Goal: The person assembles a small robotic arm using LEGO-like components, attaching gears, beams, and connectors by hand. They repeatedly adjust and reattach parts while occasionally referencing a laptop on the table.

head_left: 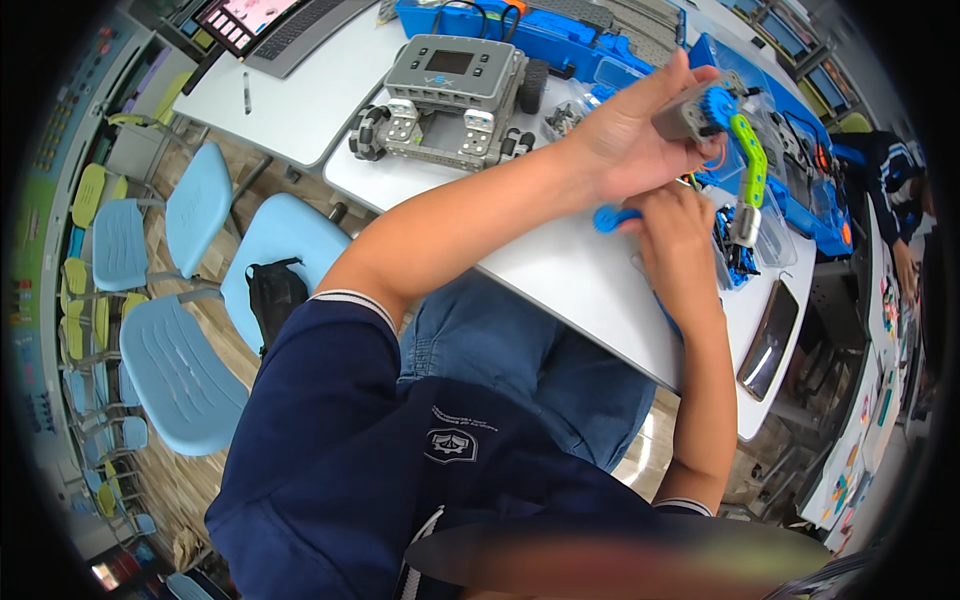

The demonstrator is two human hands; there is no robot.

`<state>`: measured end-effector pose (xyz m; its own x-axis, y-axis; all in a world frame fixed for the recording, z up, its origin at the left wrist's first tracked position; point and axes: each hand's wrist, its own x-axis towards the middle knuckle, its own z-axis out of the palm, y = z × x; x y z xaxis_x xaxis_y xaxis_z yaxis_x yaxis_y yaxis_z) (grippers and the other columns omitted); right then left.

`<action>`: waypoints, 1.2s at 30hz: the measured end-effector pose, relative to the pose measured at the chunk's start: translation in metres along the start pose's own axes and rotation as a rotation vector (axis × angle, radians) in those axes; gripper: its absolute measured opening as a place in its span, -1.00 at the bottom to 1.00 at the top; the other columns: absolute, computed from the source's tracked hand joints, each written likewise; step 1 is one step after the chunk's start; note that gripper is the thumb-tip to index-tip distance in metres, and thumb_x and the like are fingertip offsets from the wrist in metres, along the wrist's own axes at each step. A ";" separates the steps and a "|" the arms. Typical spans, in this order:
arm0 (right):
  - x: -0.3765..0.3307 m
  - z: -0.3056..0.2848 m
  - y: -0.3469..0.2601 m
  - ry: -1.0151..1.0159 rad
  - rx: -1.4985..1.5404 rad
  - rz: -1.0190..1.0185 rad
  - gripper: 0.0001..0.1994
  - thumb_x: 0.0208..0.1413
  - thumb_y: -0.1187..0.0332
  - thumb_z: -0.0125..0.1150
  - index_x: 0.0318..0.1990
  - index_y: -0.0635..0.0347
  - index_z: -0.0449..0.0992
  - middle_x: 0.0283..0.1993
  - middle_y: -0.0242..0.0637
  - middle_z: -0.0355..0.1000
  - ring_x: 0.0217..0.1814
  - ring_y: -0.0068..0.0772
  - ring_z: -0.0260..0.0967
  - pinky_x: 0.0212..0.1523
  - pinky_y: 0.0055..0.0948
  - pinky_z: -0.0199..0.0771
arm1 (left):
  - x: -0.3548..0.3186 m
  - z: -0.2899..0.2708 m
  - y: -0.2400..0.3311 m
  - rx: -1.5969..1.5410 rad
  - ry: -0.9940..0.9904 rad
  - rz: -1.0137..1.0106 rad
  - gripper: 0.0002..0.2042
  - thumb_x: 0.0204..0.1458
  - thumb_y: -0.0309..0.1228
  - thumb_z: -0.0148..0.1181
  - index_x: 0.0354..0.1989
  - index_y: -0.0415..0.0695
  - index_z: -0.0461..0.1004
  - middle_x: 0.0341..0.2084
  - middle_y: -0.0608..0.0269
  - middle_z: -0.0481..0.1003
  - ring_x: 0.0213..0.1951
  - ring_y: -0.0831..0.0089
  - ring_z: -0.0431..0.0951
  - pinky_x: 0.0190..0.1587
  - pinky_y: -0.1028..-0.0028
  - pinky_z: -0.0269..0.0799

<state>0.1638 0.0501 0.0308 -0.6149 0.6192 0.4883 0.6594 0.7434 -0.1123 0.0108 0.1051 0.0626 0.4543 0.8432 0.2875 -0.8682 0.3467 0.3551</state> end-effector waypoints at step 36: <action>-0.004 -0.053 0.018 0.451 1.343 0.401 -0.87 0.11 0.56 0.33 -0.21 0.40 0.53 -0.28 -0.15 0.55 -0.45 -0.47 0.47 -0.44 -0.52 0.47 | -0.006 -0.006 -0.013 0.405 0.154 -0.128 -0.69 0.19 -0.20 0.19 -0.02 -0.13 0.50 -0.18 0.23 0.56 -0.06 0.43 0.55 -0.01 0.41 0.53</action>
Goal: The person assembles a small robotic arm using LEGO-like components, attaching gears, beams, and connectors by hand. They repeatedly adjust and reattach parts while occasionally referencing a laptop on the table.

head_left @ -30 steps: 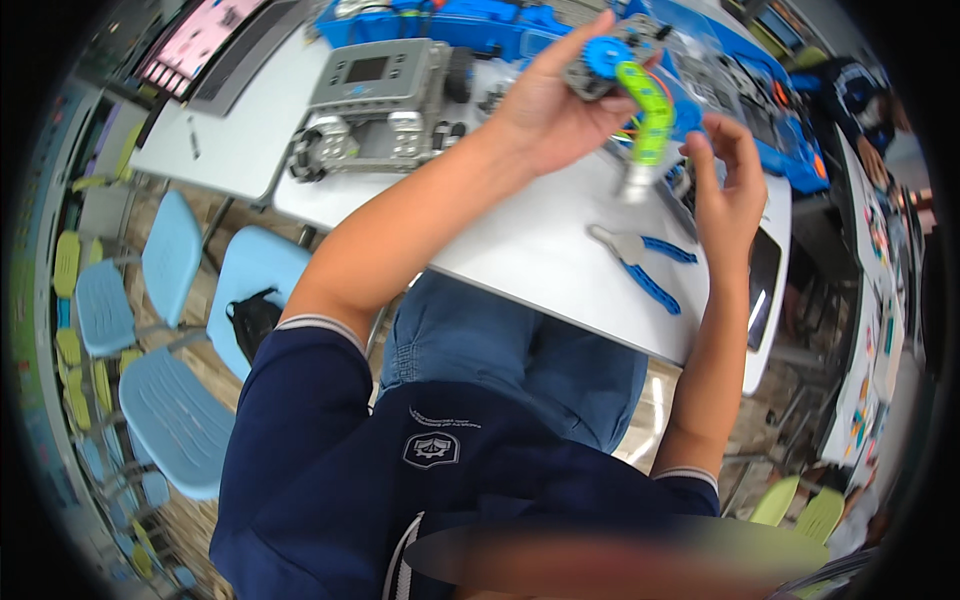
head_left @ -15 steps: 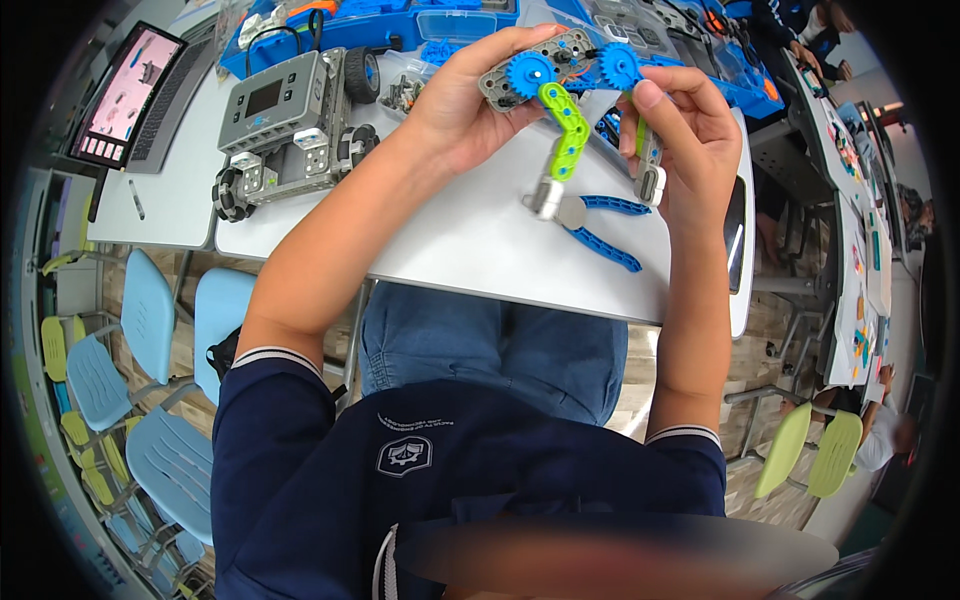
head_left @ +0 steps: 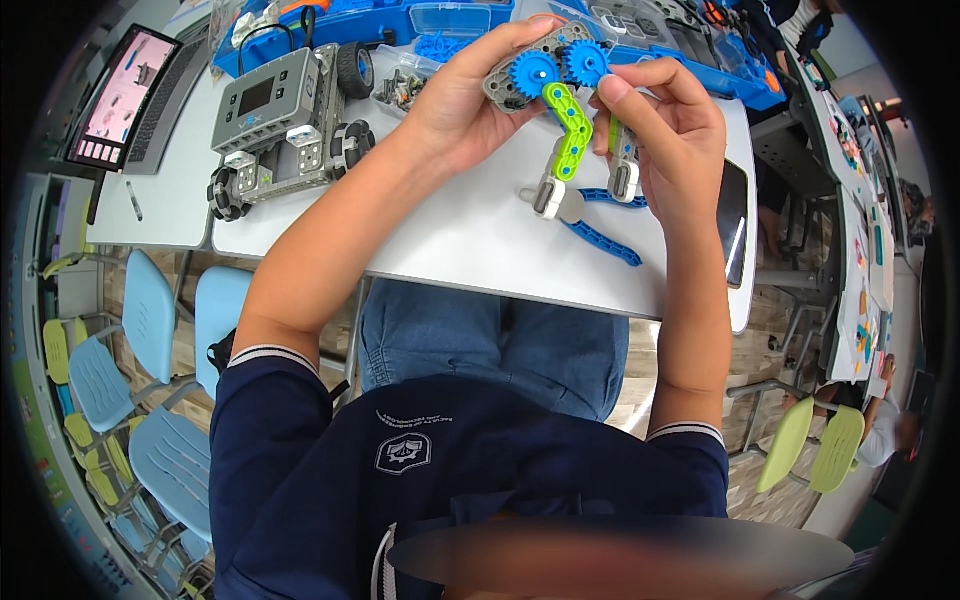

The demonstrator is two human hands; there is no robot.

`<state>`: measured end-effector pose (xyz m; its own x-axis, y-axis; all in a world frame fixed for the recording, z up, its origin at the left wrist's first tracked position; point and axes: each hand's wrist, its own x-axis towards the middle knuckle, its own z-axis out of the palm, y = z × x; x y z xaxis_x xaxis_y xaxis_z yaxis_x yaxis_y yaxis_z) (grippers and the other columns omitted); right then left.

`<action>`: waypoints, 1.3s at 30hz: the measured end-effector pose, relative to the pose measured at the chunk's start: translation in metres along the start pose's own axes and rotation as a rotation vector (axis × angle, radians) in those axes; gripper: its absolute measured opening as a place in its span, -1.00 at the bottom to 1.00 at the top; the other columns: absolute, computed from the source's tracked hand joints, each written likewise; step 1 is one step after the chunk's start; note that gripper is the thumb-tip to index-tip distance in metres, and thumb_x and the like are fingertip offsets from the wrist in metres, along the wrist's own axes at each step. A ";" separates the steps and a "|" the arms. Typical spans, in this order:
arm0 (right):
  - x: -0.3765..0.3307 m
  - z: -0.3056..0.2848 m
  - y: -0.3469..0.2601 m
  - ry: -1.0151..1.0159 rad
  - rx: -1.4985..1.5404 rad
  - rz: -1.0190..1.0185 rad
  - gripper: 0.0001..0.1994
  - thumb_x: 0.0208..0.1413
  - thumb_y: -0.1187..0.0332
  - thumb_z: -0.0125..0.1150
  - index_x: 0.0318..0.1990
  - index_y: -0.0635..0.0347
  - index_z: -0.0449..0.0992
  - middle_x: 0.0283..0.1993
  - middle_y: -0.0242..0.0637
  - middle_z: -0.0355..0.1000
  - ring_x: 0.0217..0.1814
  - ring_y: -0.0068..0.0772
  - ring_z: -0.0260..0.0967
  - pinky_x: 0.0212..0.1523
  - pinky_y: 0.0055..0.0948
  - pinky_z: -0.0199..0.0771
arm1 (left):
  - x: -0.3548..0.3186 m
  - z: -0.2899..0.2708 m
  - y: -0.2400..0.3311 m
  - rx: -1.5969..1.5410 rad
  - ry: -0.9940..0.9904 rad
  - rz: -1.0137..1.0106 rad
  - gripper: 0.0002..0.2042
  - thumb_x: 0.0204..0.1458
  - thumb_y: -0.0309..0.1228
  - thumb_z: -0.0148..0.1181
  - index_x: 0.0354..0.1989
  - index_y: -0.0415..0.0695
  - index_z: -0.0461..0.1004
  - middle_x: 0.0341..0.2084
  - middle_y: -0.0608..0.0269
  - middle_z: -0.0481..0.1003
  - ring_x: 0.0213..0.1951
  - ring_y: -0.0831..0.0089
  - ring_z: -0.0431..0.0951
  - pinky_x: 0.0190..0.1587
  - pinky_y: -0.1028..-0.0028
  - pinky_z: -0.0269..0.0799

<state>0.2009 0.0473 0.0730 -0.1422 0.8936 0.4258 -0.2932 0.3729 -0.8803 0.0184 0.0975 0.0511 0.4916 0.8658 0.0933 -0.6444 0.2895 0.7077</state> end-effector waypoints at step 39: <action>0.012 -0.027 0.007 0.039 0.044 0.449 -0.66 0.42 0.12 -0.08 0.04 0.23 0.41 -0.20 -0.21 0.60 -0.32 -0.57 0.53 -0.42 -0.59 0.48 | 0.014 -0.021 -0.007 -0.026 -0.020 0.080 -0.41 0.10 -0.57 0.28 0.24 -0.29 0.08 0.11 -0.05 0.35 0.27 0.23 0.32 0.46 0.26 0.10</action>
<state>0.2224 0.0676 0.0665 -0.2290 0.9734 -0.0050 -0.2509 -0.0640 -0.9659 0.0172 0.1163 0.0329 0.4496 0.8782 0.1633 -0.6971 0.2306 0.6789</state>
